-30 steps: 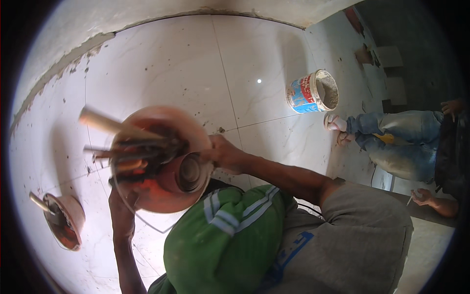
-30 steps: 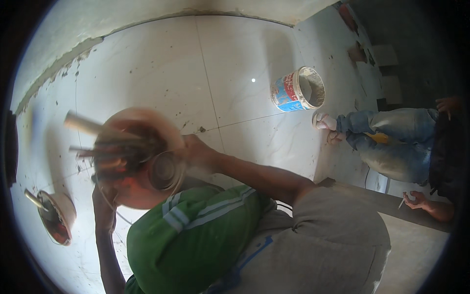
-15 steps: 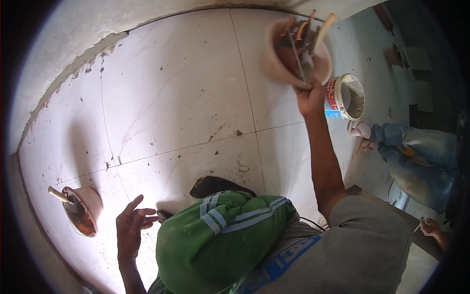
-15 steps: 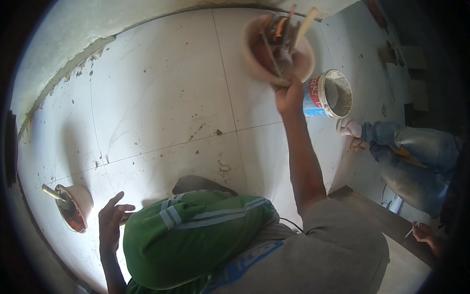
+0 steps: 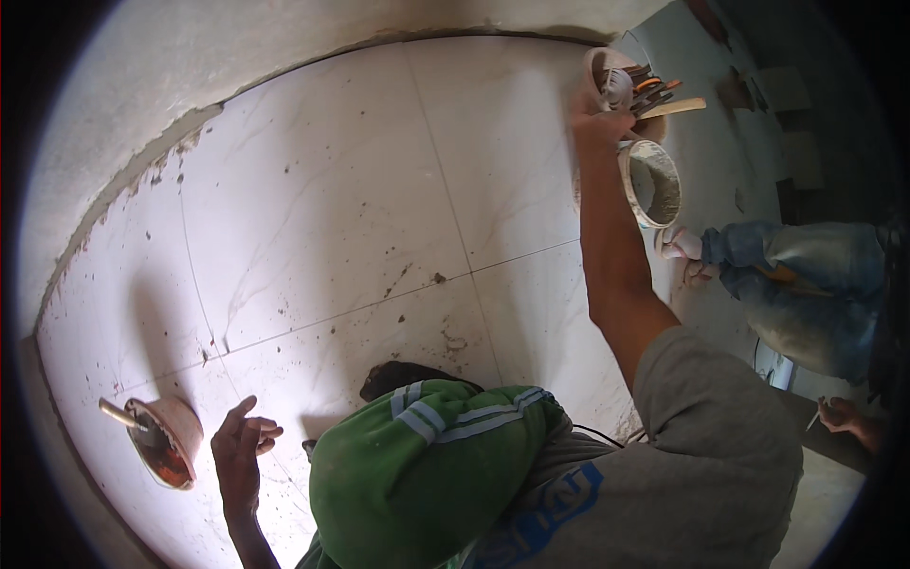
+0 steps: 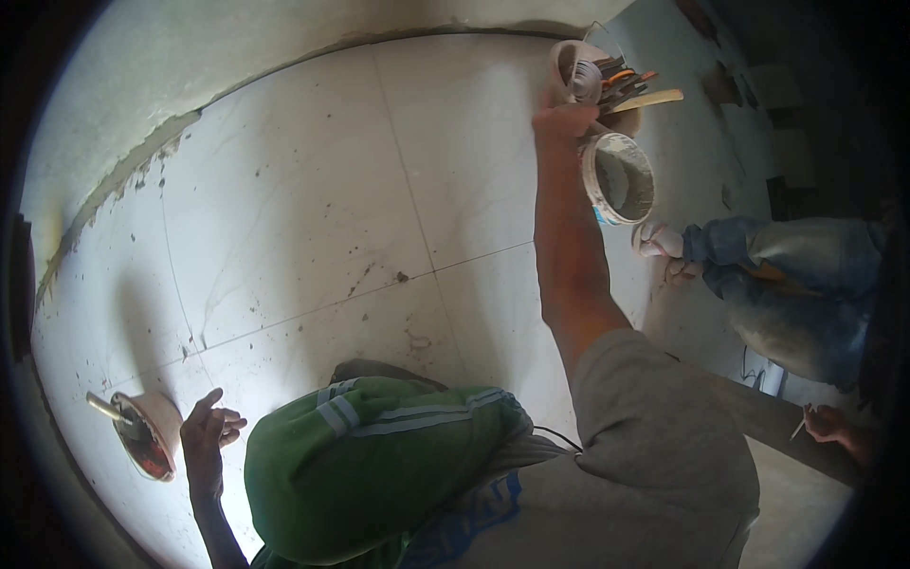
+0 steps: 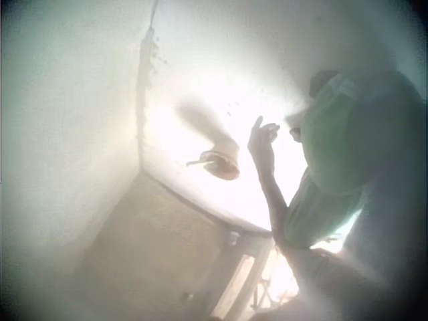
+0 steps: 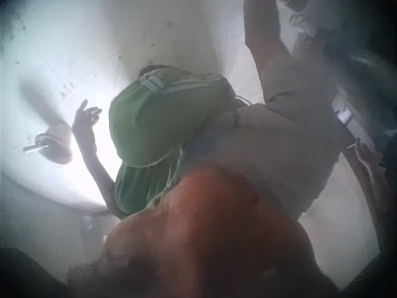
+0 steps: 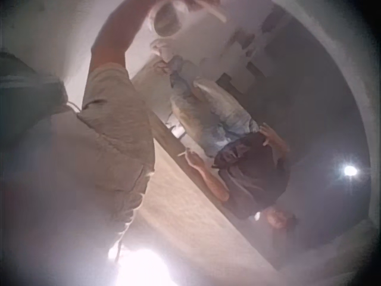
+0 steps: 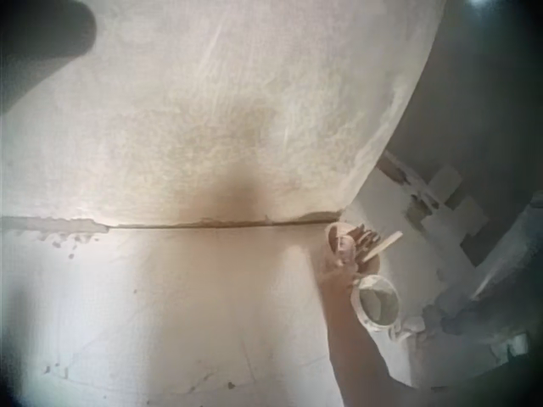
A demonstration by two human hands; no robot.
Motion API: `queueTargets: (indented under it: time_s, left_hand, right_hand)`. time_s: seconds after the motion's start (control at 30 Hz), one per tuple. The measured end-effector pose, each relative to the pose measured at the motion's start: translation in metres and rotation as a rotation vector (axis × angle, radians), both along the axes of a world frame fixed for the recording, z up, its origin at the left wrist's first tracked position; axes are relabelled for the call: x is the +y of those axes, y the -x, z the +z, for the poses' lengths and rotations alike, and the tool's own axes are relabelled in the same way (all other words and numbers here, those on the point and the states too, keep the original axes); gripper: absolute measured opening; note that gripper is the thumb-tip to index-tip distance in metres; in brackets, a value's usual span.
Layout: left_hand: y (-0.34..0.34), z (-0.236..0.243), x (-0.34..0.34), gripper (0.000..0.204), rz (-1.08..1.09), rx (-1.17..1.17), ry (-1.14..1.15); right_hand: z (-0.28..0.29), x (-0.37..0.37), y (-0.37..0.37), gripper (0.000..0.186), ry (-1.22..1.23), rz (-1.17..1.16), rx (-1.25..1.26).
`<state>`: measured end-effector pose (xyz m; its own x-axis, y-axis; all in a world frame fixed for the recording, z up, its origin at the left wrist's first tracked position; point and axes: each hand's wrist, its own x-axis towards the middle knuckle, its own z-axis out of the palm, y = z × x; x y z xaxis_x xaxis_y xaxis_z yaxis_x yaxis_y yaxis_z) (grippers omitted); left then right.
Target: The person applies mortar to the joint between the floor tiles and the wall using a trowel. They scoop mortar from a bucket and smooth it along the edge of the wall.
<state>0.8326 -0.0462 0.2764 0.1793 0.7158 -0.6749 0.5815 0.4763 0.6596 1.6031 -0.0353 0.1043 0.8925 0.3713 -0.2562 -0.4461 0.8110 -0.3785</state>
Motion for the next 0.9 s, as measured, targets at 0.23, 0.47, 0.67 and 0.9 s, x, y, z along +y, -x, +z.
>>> queueTargets:
  time_s: [0.23, 0.47, 0.67, 0.9]
  left_hand:
    - [-0.006, -0.009, 0.014, 0.064, -0.075, 0.062, 0.016]
    - [-0.027, -0.033, 0.046, 0.053, -0.232, 0.047, 0.041]
    - [-0.041, -0.039, 0.092, 0.052, -0.268, 0.082, -0.054]
    - [-0.002, -0.045, 0.077, 0.051, -0.194, 0.109, -0.033]
  right_hand:
    - [0.076, -0.042, 0.002, 0.047, 1.944, -0.218, -1.454]
    - [0.085, -0.08, -0.098, 0.073, 2.262, 0.595, -1.783]
    - [0.077, -0.085, -0.108, 0.072, 2.289, 0.633, -1.693]
    - [0.077, -0.145, -0.142, 0.083, 2.437, 0.484, -1.727]
